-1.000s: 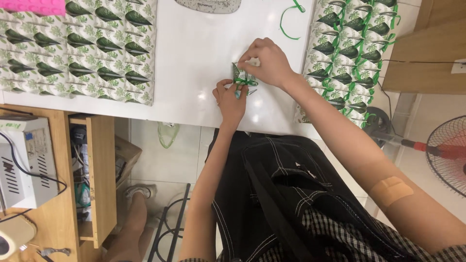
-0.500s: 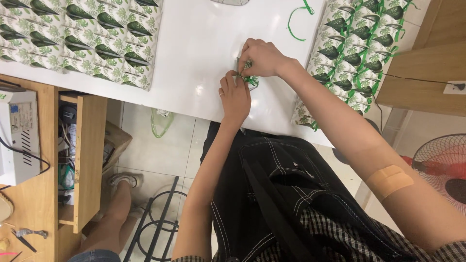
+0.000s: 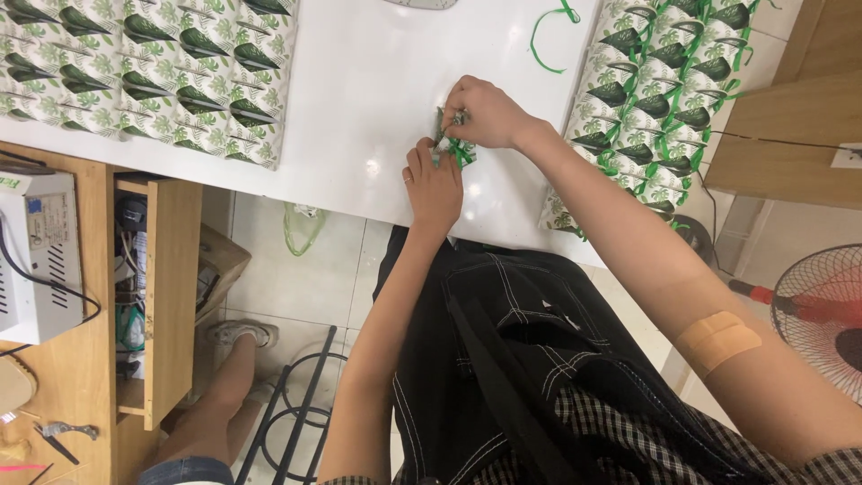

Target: Wrapping small boxes with green ribbon and tying bows.

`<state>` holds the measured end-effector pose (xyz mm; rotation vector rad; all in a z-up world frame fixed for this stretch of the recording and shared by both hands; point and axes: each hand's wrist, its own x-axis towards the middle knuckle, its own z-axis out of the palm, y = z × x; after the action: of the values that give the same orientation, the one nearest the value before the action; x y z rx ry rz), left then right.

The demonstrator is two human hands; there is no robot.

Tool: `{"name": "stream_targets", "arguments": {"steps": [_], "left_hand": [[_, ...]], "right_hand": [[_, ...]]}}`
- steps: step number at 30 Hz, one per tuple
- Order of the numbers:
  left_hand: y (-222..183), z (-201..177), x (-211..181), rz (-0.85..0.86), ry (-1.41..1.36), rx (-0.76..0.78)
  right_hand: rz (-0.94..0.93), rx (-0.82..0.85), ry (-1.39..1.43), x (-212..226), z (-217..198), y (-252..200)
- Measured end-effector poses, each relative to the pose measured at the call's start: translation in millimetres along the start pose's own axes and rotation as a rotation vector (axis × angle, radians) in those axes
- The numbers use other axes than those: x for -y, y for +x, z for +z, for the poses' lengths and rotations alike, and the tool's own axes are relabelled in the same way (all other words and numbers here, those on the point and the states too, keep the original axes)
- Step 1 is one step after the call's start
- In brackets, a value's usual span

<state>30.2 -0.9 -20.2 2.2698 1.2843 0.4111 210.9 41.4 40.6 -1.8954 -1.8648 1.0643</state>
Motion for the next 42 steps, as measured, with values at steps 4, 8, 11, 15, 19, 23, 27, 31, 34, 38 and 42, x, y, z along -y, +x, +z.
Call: {"name": "stream_targets", "arguments": {"steps": [4, 8, 11, 15, 19, 23, 27, 31, 34, 38, 42], "left_hand": [[-3, 6, 1, 0.017, 0.037, 0.016], [-2, 5, 0, 0.02, 0.051, 0.03], [-3, 0, 0, 0.021, 0.018, 0.023], [-1, -17, 5, 0.057, 0.013, 0.016], [13, -34, 21, -0.174, -0.24, -0.049], [38, -36, 37, -0.059, -0.432, -0.113], [56, -45, 36, 0.045, -0.595, 0.094], [70, -33, 45, 0.076, -0.594, 0.253], [77, -29, 51, 0.155, -0.559, 0.308], [84, -28, 51, 0.209, -0.515, 0.359], [88, -45, 32, 0.163, -0.519, 0.378]], "right_hand": [[-0.02, -0.041, 0.033, -1, 3, -4], [-0.058, -0.092, 0.029, -5, 7, -4], [-0.069, -0.107, 0.067, 3, 1, -8], [-0.096, -0.199, 0.097, 9, -7, -24], [0.417, -0.317, 0.332, -1, 7, -54], [0.798, 0.001, 0.652, 7, 29, -77], [0.859, -0.002, 0.959, -5, 53, -75], [0.872, -0.096, 1.139, -8, 53, -76], [0.886, -0.14, 1.152, -6, 49, -75], [0.868, -0.181, 1.117, -8, 52, -74], [0.746, -0.282, 0.957, -8, 54, -78]]}}
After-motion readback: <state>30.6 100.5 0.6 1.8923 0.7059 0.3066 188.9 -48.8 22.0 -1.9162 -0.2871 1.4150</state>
